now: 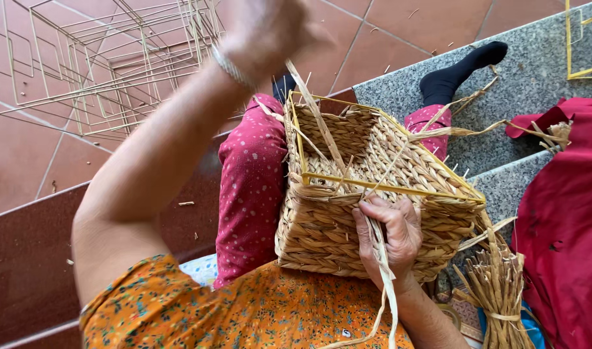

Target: The person weaves a rectangular basket by hand, interlacing dried plant strips through a wire frame. They repeatedly pull and tuck the strips to build up the basket walls.

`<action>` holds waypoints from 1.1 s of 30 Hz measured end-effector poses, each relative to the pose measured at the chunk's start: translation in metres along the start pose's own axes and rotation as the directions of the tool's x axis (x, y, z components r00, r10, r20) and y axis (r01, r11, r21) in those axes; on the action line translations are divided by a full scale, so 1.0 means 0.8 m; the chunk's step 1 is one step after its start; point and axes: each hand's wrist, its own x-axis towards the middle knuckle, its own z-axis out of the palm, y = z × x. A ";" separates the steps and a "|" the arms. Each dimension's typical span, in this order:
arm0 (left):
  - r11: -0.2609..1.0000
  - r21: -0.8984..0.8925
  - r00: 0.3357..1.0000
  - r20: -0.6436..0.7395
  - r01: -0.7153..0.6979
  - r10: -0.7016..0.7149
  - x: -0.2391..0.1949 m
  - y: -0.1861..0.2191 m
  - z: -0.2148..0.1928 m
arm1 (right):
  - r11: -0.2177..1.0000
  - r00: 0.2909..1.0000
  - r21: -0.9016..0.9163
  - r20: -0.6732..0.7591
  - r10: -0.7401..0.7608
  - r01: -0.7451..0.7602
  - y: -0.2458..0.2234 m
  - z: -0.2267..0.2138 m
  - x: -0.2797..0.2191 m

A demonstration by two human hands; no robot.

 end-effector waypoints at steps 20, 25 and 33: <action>0.704 -0.710 0.937 0.253 0.010 0.242 -0.120 0.078 0.041 | 0.999 0.999 0.021 -0.004 -0.046 0.046 0.004 -0.001 -0.006; 0.745 -0.641 0.928 0.137 -0.183 0.345 -0.136 0.085 0.010 | 0.998 0.998 0.019 -0.004 -0.062 0.062 0.006 0.002 -0.005; 0.840 -0.534 0.948 0.209 -0.095 0.240 -0.136 0.107 0.014 | 0.994 0.994 -0.014 -0.006 -0.111 0.111 0.010 0.002 -0.005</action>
